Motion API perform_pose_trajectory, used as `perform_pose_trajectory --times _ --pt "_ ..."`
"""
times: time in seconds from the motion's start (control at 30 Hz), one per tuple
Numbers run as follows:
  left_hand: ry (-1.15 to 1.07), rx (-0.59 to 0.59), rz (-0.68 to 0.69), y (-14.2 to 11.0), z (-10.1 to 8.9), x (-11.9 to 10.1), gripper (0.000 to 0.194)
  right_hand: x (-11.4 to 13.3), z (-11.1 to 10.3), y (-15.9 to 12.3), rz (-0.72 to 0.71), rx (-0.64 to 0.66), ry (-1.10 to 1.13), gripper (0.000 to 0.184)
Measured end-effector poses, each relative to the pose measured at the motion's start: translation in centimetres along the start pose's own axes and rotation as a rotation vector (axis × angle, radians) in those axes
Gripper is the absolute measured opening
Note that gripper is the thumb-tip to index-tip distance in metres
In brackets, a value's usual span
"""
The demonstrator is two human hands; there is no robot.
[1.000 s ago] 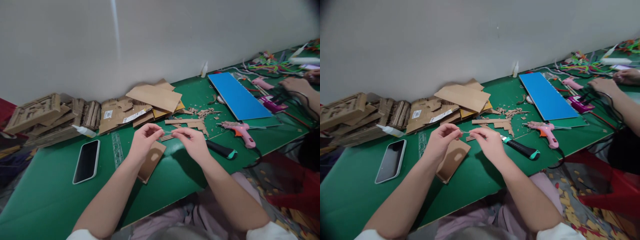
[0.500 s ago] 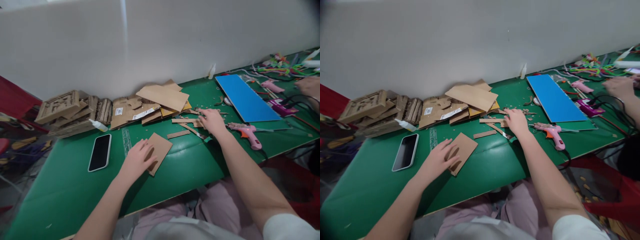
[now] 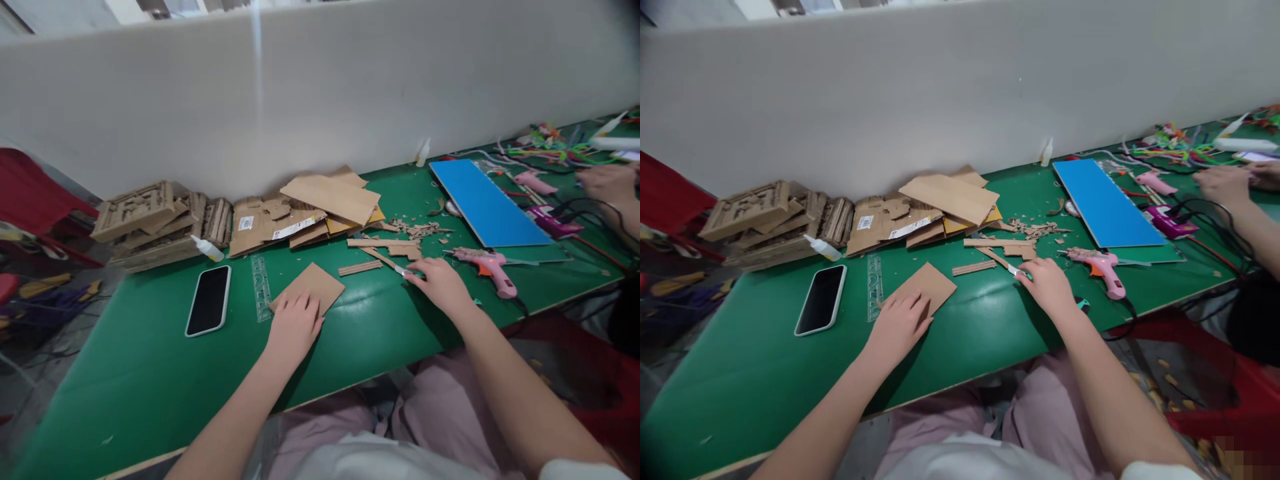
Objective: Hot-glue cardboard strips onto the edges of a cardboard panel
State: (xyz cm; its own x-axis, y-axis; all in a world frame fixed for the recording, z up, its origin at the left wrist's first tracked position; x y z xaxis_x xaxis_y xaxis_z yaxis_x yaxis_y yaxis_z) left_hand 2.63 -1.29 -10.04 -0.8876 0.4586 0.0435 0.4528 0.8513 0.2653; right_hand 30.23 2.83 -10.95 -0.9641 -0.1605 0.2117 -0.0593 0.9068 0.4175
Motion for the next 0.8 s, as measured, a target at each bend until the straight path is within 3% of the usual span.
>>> perform_pose_trajectory --times 0.1,0.17,0.27,0.43,0.53,0.67,0.8 --pt "-0.013 0.009 0.031 -0.1 0.3 0.6 0.030 -1.6 -1.5 -2.4 0.032 -0.024 -0.009 0.031" --pt "-0.028 0.012 0.046 -0.1 0.5 0.7 0.031 -2.0 -1.8 -2.4 0.028 -0.020 0.002 0.033" --pt "-0.043 0.017 0.049 -0.1 0.9 0.7 0.031 -1.4 -0.8 0.3 -0.018 0.011 0.032 0.033" --pt "-0.054 0.003 0.052 -0.4 0.9 0.5 0.032 0.5 3.0 6.7 -0.122 0.086 0.051 0.026" --pt "-0.060 -0.011 0.083 -0.5 0.8 0.4 0.032 1.0 4.5 8.5 -0.154 0.121 0.034 0.020" --pt "-0.060 -0.034 0.122 -0.6 0.6 0.4 0.032 1.3 4.6 9.1 -0.153 0.133 0.032 0.014" --pt "-0.078 -0.037 0.143 -1.0 0.8 0.6 0.032 1.4 2.8 10.2 -0.114 0.158 0.083 0.015"
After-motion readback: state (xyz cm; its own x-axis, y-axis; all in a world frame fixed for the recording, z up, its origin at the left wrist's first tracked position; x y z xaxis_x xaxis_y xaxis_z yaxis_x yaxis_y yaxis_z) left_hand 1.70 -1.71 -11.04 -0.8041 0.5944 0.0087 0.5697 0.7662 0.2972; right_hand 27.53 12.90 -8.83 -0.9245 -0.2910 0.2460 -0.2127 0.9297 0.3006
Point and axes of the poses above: each hand's wrist, its own y-axis towards the middle knuckle, its own z-axis out of the palm, x = y × z, the point moved 8 cm from there along y, towards the middle knuckle, and after that the axes turned 13 degrees about -x, right-handed, at the moved point
